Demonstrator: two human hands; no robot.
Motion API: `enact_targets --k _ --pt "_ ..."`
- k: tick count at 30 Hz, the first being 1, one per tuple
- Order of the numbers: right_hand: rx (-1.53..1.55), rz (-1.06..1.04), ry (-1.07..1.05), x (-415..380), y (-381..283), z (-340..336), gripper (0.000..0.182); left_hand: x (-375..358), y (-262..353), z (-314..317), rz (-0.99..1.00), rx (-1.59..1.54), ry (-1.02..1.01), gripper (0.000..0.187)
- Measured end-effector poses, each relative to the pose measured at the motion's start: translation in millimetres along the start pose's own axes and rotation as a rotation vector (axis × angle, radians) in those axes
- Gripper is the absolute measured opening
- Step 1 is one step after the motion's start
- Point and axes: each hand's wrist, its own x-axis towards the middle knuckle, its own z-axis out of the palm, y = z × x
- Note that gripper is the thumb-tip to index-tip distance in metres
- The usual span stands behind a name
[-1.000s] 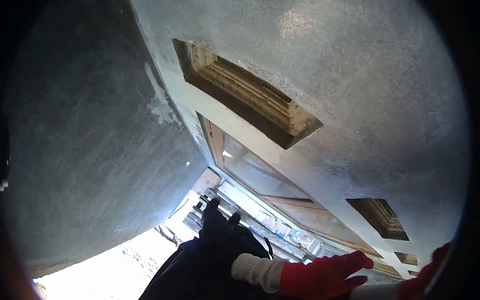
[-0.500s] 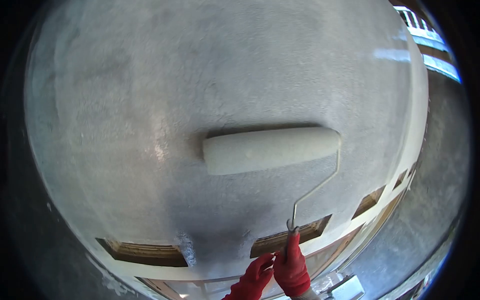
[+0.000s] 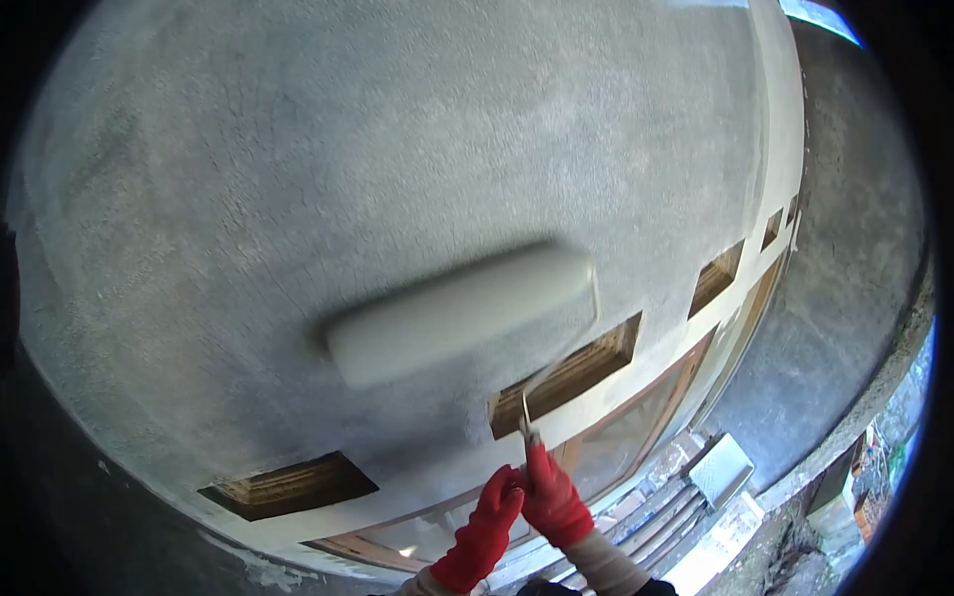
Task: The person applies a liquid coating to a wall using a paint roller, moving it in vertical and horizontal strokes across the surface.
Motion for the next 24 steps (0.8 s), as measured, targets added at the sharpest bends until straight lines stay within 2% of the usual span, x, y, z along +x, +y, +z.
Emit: enact_targets --k 1,3,4,5,7,8,9,11,14,17,20,22,23,24 --pt "-0.073 0.058 -0.019 -28 6 9 0.079 -2 -19 1 -0.02 0.002 0.0 0.056" --pt "-0.059 0.056 0.04 -77 15 27 0.066 -6 -52 9 -0.185 0.02 0.084 0.05" --pt "-0.022 0.056 0.017 -88 15 28 0.063 -3 -52 7 -0.214 0.1 0.016 0.051" --pt "0.013 0.054 -0.002 -96 15 29 0.06 -1 -55 8 -0.221 0.103 0.012 0.051" --pt "0.007 0.112 -0.018 -100 19 23 0.057 3 -50 14 -0.184 -0.093 -0.15 0.049" --pt "-0.001 0.165 -0.039 -102 19 21 0.054 8 -47 17 -0.275 -0.165 -0.163 0.047" --pt "0.05 0.106 -0.012 -75 2 9 0.052 13 -38 19 -0.283 -0.167 -0.166 0.047" --pt "0.105 0.081 -0.009 -52 5 3 0.051 23 -20 22 -0.04 -0.32 -0.186 0.045" --pt "0.039 0.13 -0.025 -14 -24 -16 0.051 32 31 20 0.088 -0.424 -0.181 0.045" --pt "0.026 0.208 -0.055 -21 -24 -9 0.057 32 34 11 0.072 -0.346 -0.128 0.046" --pt "-0.056 0.145 0.011 -75 -12 16 0.069 22 -11 5 -0.071 -0.312 -0.12 0.046" --pt "-0.097 0.247 -0.065 -135 -4 30 0.073 10 -57 7 -0.211 -0.392 -0.141 0.041" --pt "-0.127 0.315 -0.123 -156 -6 34 0.074 -1 -79 11 -0.301 -0.443 -0.08 0.037" --pt "-0.17 0.472 -0.202 -167 -24 30 0.065 -9 -97 10 -0.385 -0.434 -0.079 0.034"
